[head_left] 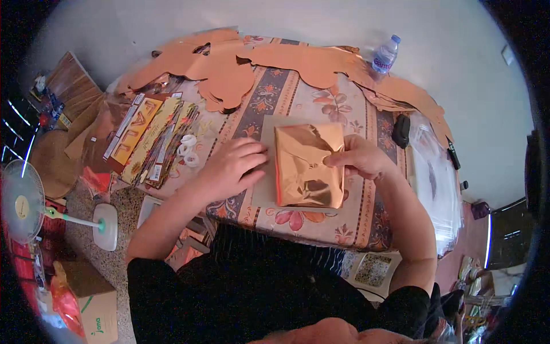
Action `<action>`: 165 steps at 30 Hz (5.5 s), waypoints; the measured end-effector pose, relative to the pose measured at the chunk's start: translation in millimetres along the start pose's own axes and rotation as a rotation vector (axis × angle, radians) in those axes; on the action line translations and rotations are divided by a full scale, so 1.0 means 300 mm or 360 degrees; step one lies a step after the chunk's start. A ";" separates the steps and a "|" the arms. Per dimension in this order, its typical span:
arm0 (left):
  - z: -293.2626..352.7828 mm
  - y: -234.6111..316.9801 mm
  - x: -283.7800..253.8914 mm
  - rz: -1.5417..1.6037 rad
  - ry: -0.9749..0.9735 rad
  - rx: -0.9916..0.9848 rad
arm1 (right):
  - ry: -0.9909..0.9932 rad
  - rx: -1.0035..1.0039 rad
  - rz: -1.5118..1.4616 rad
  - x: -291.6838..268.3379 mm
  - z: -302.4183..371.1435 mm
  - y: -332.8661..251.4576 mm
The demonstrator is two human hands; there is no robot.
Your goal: Folding a metallic foil balloon and placing it into a plastic sleeve with an instruction card.
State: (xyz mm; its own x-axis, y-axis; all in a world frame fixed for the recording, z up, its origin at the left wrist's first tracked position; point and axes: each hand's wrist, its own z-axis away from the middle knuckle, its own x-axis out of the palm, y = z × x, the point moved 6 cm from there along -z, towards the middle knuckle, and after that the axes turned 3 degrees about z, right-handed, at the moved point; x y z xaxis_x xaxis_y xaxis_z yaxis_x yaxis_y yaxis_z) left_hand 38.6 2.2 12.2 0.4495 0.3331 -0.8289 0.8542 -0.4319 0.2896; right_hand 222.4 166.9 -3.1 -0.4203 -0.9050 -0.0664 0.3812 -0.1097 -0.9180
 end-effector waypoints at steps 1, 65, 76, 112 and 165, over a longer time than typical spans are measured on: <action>0.005 0.007 -0.001 -0.0011 0.0017 0.0002 | -0.0024 0.0112 0.0130 -0.002 -0.010 0.016; -0.156 0.067 0.161 -0.0113 -0.0389 0.0112 | 0.0788 -0.0639 0.2434 0.128 0.078 0.039; -0.114 0.043 0.168 0.0044 -0.0578 0.0072 | 0.0765 -0.0844 0.1804 0.060 0.071 0.067; -0.312 0.088 0.306 -0.0047 -0.0805 0.0147 | 0.1080 -0.0661 0.2252 -0.022 0.161 0.109; -0.801 0.404 0.306 0.1251 0.0069 0.0613 | 0.0719 -0.0146 0.2001 -0.039 0.134 0.128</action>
State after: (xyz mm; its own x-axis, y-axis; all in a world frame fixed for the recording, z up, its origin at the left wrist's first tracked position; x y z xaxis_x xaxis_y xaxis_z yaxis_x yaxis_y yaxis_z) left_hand 246.1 181.9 86.2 0.8870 -0.1522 -0.4359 0.1482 -0.8002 0.5811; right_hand 275.0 156.9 -21.9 -0.0677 -0.1538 -0.9858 0.6586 0.7353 -0.1600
